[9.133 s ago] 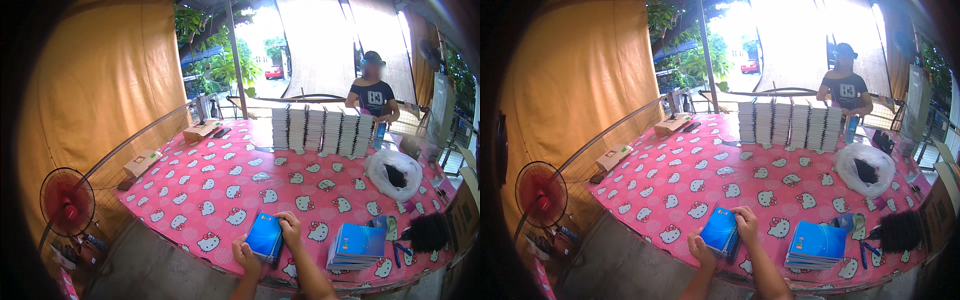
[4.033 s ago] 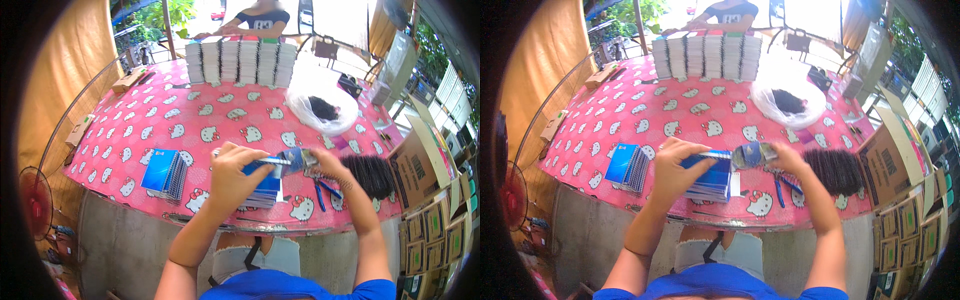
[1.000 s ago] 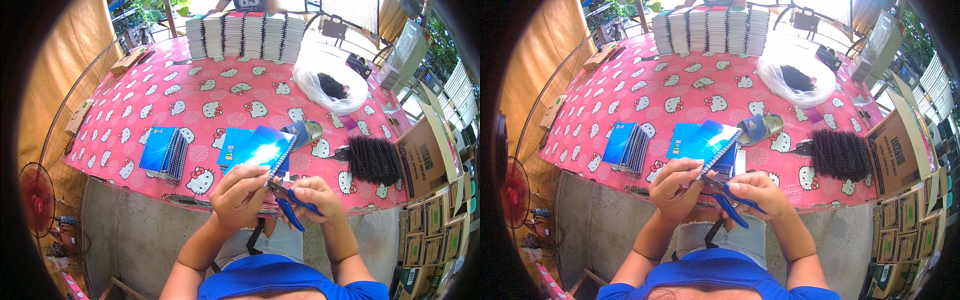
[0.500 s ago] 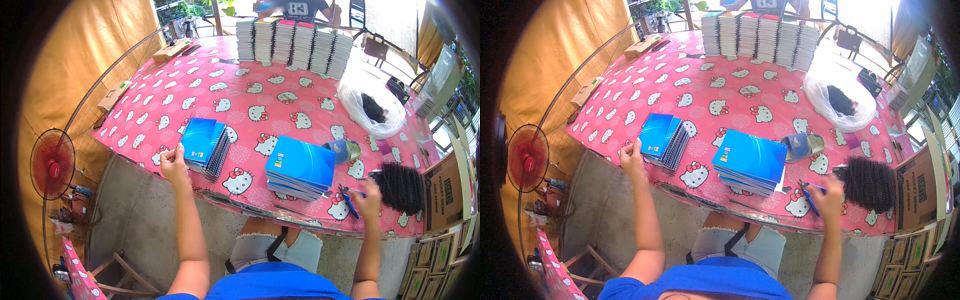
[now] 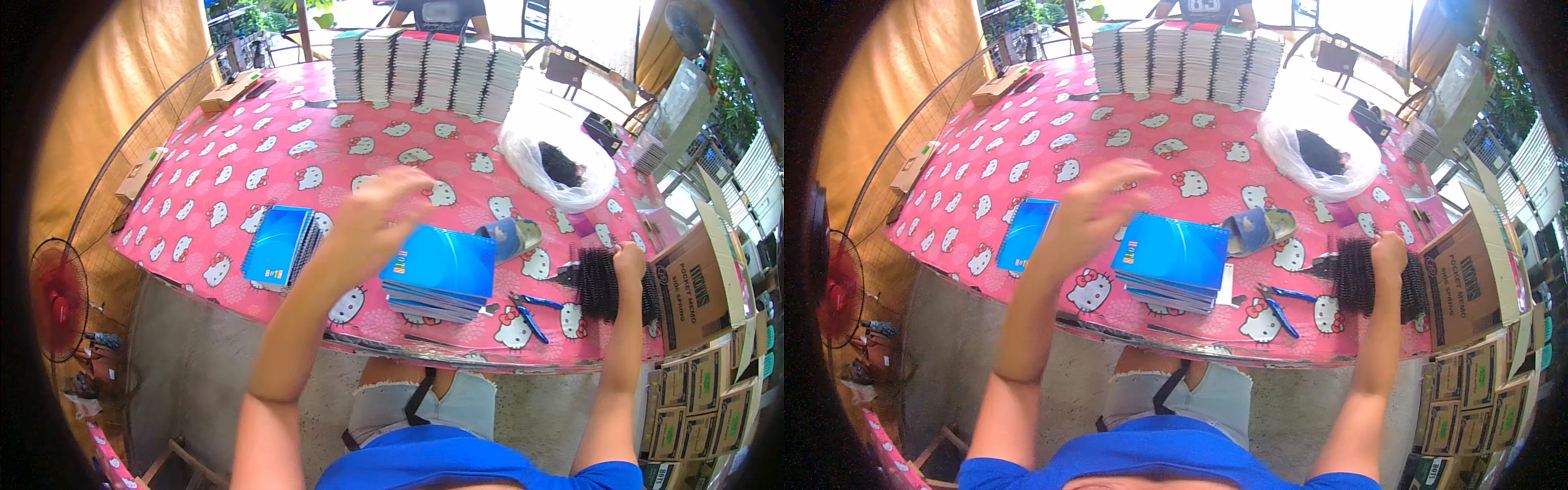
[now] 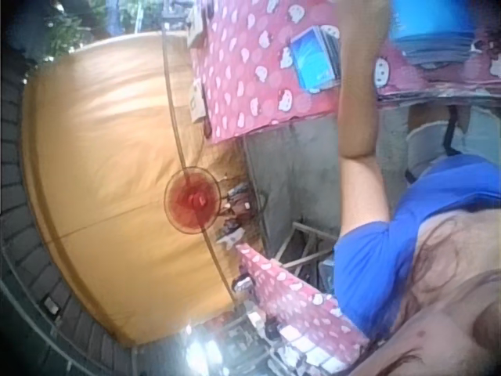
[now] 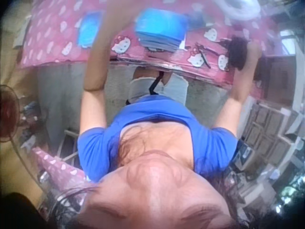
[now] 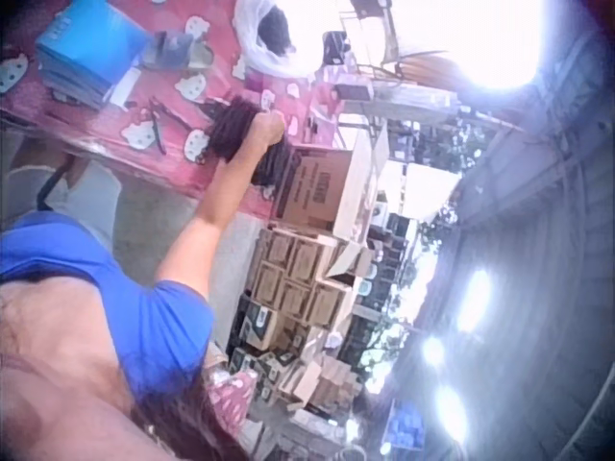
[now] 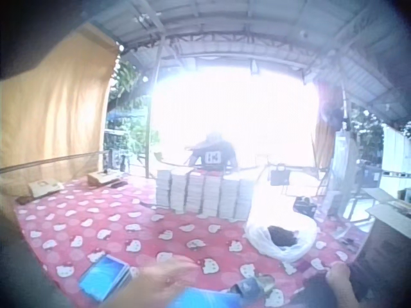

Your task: The person assembles notebooks by threading metal coils through pre-punched holes in blue covers and paper stacks, using pliers to trim and secure the coil ends.

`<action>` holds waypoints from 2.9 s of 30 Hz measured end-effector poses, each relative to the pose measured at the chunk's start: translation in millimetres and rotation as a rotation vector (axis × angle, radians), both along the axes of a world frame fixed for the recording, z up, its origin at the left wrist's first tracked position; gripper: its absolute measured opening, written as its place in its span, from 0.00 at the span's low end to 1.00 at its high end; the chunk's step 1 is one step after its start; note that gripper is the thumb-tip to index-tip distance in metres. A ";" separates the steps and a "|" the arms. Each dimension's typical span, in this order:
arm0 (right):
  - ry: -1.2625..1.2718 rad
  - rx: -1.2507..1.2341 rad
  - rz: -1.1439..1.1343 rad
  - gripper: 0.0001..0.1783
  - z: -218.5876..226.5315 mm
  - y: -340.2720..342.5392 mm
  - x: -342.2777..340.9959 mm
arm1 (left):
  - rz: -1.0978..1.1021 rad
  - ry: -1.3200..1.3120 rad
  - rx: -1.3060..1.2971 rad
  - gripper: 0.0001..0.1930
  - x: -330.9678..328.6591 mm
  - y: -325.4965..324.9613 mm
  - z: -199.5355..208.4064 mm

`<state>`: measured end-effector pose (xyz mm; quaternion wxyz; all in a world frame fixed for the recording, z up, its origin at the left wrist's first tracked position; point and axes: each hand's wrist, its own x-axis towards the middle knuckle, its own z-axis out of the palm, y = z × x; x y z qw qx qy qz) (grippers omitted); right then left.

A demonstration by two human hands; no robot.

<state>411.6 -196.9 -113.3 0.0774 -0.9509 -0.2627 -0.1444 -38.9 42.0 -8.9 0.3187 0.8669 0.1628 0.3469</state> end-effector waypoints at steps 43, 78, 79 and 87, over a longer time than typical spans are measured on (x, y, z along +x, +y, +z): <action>0.946 0.492 1.084 0.11 120.3 61.4 -237.3 | 0.229 -0.191 0.248 0.09 30.0 -68.2 -18.2; 0.191 0.182 0.818 0.21 -42.9 113.9 -113.8 | 0.219 -0.175 0.228 0.15 31.6 -62.1 -8.1; 0.259 0.306 0.772 0.21 -16.4 120.2 -132.6 | 0.223 -0.166 0.227 0.15 27.4 -61.0 -8.6; 0.847 0.491 1.186 0.29 75.9 86.5 -150.1 | 0.165 -0.154 0.149 0.14 30.4 -62.0 -7.3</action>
